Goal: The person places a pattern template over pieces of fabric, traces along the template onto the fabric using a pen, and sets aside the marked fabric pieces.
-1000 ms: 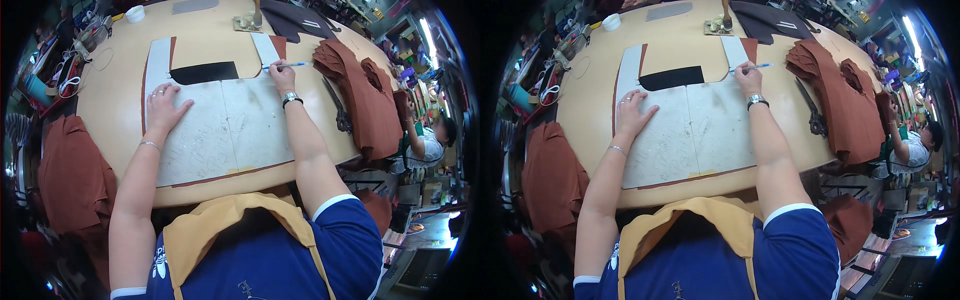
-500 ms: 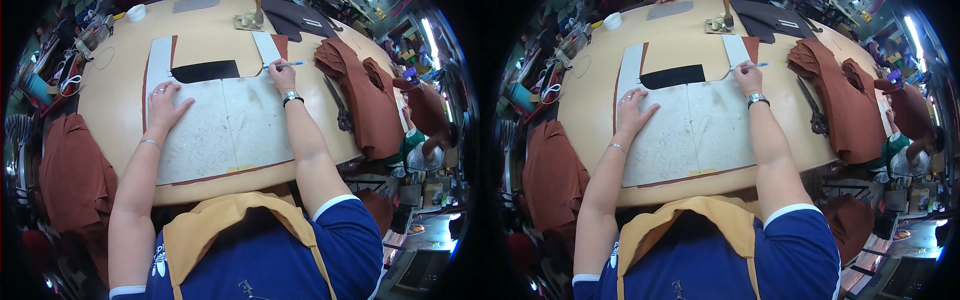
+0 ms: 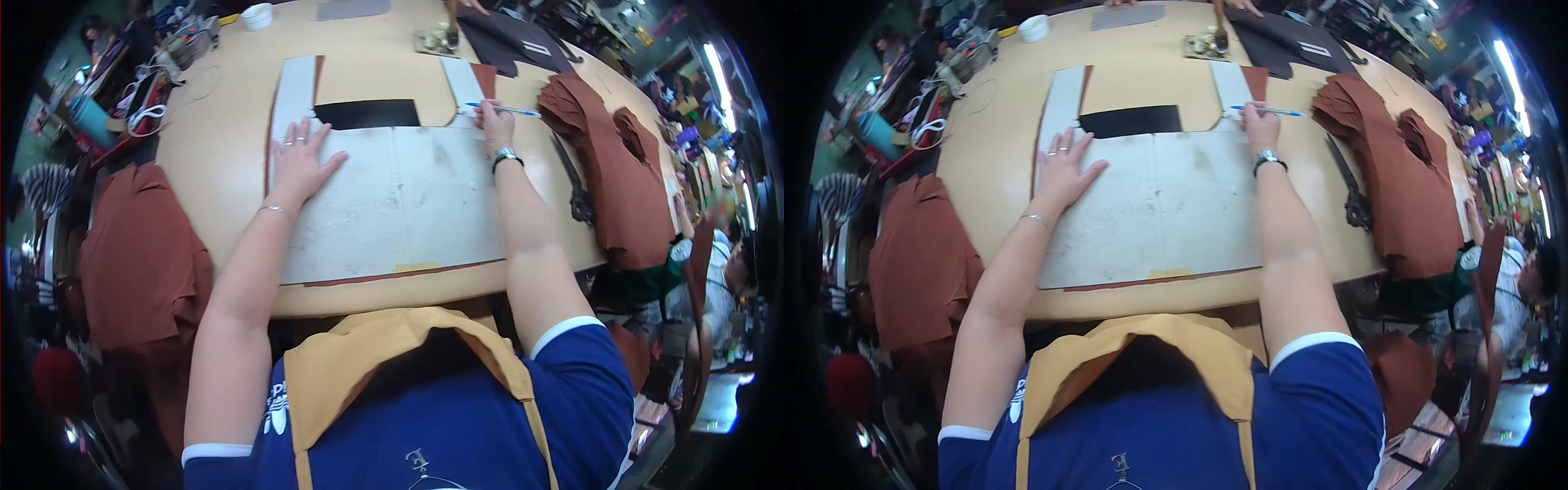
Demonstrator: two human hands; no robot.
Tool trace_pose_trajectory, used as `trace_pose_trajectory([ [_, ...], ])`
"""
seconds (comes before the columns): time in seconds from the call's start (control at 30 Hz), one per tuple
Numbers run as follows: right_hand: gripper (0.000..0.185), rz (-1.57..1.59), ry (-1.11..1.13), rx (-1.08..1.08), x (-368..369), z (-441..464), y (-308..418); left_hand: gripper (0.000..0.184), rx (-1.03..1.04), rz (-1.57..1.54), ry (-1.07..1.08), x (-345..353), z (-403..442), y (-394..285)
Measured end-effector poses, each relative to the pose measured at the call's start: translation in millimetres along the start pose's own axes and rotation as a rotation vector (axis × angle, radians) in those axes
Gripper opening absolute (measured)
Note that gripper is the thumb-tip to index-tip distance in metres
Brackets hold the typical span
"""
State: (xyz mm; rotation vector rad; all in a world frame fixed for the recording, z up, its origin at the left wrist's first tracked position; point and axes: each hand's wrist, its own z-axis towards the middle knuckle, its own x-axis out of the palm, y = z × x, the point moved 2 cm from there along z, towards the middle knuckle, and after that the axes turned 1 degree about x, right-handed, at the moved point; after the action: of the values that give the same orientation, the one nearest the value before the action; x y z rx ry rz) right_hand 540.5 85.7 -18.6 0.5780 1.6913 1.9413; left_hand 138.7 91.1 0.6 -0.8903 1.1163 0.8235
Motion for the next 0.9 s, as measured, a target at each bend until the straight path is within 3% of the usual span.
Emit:
trace_pose_trajectory([
  [0.13,0.011,0.078,0.067,-0.122,39.2,-18.0,26.4,0.075,-0.007,0.036,0.017,-8.1,-4.5,-3.2],
  [0.3,0.02,-0.148,0.303,-0.264,120.7,-39.0,26.9,0.074,0.06,-0.001,0.009,-11.6,-11.3,-1.3],
  [0.5,0.023,-0.196,0.487,-0.251,215.2,-98.1,45.5,0.072,0.08,-0.084,-0.004,-15.1,-10.4,-1.8],
  [0.9,0.024,-0.255,0.562,-0.221,243.4,-107.8,41.3,0.076,0.069,-0.085,0.001,-12.6,-9.5,0.2],
])
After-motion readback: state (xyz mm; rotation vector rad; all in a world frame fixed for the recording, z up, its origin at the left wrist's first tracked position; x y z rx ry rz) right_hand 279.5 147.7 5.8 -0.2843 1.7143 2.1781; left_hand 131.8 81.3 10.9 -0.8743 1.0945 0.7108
